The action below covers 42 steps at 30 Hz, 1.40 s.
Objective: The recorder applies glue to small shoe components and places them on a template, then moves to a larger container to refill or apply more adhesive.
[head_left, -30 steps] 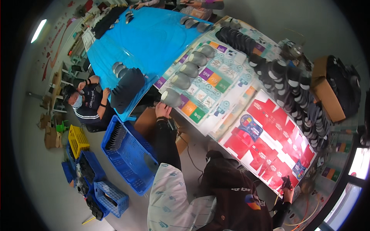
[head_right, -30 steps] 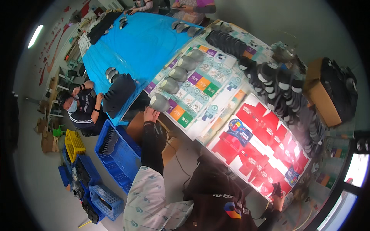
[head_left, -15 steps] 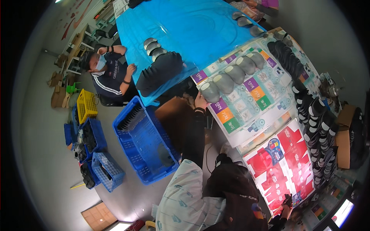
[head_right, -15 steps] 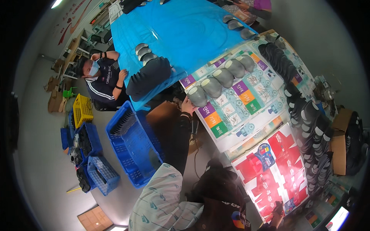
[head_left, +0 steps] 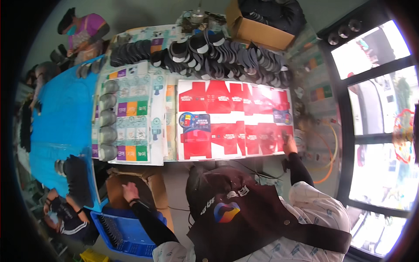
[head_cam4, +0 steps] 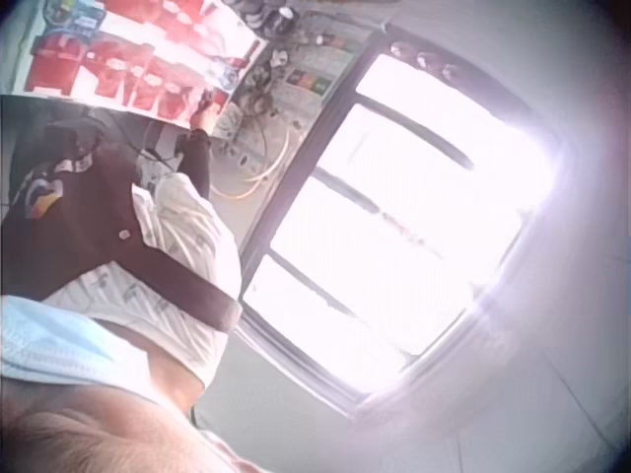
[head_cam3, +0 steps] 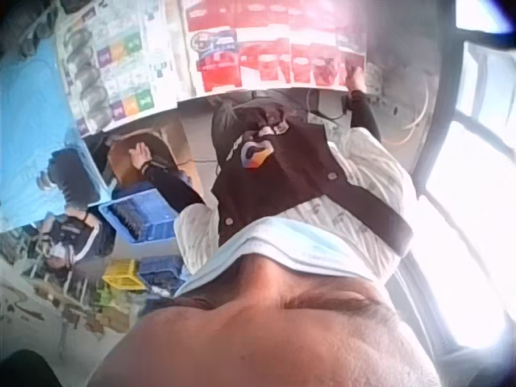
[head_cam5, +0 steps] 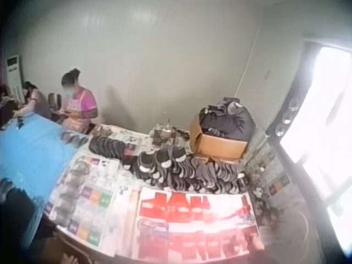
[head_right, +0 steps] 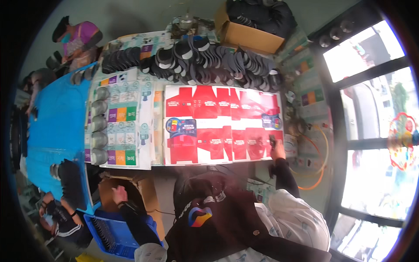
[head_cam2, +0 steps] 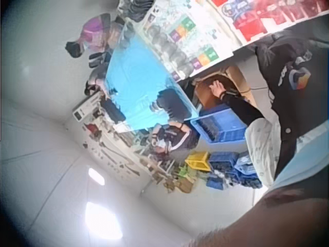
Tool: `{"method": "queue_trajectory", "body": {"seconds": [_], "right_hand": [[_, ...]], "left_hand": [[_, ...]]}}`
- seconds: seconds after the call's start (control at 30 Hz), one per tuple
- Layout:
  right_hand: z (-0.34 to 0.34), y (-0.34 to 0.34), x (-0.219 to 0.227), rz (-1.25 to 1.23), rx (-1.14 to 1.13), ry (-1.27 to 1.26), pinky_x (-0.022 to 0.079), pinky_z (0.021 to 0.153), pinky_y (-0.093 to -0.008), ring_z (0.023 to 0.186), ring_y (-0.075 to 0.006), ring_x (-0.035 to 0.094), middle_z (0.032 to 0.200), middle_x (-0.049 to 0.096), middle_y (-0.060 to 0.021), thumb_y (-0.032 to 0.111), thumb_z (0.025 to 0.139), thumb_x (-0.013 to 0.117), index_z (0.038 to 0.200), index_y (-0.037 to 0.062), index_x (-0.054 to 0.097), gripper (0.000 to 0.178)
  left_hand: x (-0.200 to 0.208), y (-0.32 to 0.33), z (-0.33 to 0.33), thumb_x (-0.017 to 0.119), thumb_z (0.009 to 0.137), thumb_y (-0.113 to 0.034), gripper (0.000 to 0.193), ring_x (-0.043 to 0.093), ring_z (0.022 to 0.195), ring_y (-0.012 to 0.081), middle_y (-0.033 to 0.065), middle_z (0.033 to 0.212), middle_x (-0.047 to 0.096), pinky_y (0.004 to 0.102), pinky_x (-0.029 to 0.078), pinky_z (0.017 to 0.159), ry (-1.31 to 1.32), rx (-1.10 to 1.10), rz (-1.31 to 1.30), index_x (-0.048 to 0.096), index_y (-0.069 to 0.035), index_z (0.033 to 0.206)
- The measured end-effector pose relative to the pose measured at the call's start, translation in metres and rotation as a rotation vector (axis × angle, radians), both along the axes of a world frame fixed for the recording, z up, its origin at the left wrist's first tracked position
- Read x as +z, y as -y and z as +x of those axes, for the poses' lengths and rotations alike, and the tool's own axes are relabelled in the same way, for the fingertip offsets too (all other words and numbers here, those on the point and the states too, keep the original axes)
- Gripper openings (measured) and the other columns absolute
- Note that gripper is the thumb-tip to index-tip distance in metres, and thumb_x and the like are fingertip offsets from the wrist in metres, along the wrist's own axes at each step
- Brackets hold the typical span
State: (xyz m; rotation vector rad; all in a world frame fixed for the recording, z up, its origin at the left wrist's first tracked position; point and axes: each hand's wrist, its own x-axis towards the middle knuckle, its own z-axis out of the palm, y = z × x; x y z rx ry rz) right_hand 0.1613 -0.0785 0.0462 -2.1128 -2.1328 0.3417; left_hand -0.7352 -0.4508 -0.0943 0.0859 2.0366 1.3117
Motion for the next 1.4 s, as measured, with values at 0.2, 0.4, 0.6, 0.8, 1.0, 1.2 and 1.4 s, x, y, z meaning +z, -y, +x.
{"method": "queue_trajectory", "body": {"seconds": [0.2,0.4,0.6,0.8,1.0,1.2,1.4], "right_hand": [[0.135,0.016,-0.044,-0.328,-0.171,0.917,0.042,0.104,-0.0374,0.129,-0.0281,0.052,0.149,0.047,-0.0164,0.031,0.103,0.043,0.149,-0.0029,0.036,0.058],[0.144,0.004,-0.119,-0.029,-0.055,0.771,0.041,0.105,-0.0453,0.121,-0.0341,0.054,0.13,0.054,-0.0177,0.038,0.093,0.056,0.143,-0.0045,0.039,0.068],[0.118,0.006,-0.067,-0.041,-0.294,0.571,0.044,0.099,-0.0525,0.117,-0.0415,0.056,0.121,0.057,-0.0233,0.044,0.095,0.055,0.134,0.0005,0.044,0.059],[0.051,0.022,0.021,0.101,-0.359,0.054,0.045,0.101,-0.0429,0.124,-0.0389,0.055,0.139,0.054,-0.0242,0.005,0.095,0.04,0.142,0.0028,0.044,0.047],[-0.021,0.055,0.102,0.101,-0.268,-0.101,0.04,0.109,-0.0401,0.134,-0.0331,0.05,0.146,0.049,-0.0223,-0.001,0.096,0.04,0.145,0.0014,0.04,0.049],[-0.095,0.06,0.132,0.085,-0.173,0.03,0.038,0.111,-0.0373,0.136,-0.0325,0.049,0.148,0.048,-0.0209,-0.002,0.095,0.041,0.148,0.0021,0.039,0.053],[-0.1,0.051,0.12,0.115,-0.14,0.05,0.039,0.111,-0.0385,0.136,-0.0339,0.049,0.149,0.047,-0.0218,-0.002,0.095,0.044,0.148,0.0009,0.038,0.054]], "left_hand": [[0.024,0.025,0.132,0.063,0.091,-0.053,0.05,0.06,0.062,0.0212,0.0068,0.072,0.061,0.0386,0.044,0.052,-0.363,-0.651,-0.251,0.066,-0.003,0.098],[0.153,0.054,0.102,0.09,0.062,-0.056,0.119,0.057,0.125,0.0364,0.0287,0.133,0.057,0.0409,0.046,0.105,-0.68,0.151,-0.252,0.036,0.017,0.138],[0.321,-0.089,-0.006,0.089,0.054,-0.064,0.137,0.044,0.135,0.0421,0.026,0.145,0.045,0.0517,0.038,0.11,-0.858,0.007,-0.779,0.021,-0.001,0.155],[0.367,-0.124,-0.172,0.09,0.053,-0.063,0.138,0.036,0.141,0.0406,0.0209,0.152,0.04,0.0702,0.017,0.113,-0.919,-0.121,-1.033,0.016,-0.011,0.158],[0.31,-0.192,-0.293,0.087,0.052,-0.069,0.144,0.032,0.145,0.0413,0.02,0.156,0.037,0.0697,0.014,0.115,-0.884,-0.359,-1.195,0.01,-0.013,0.16],[0.266,-0.197,-0.364,0.09,0.05,-0.065,0.146,0.04,0.141,0.0379,0.0182,0.153,0.042,0.0718,0.013,0.114,-0.802,-0.511,-1.269,0.01,-0.012,0.16],[0.255,-0.195,-0.386,0.09,0.055,-0.054,0.138,0.044,0.139,0.0399,0.0205,0.149,0.047,0.0694,0.017,0.115,-0.711,-0.557,-1.224,0.01,-0.012,0.159]]}}
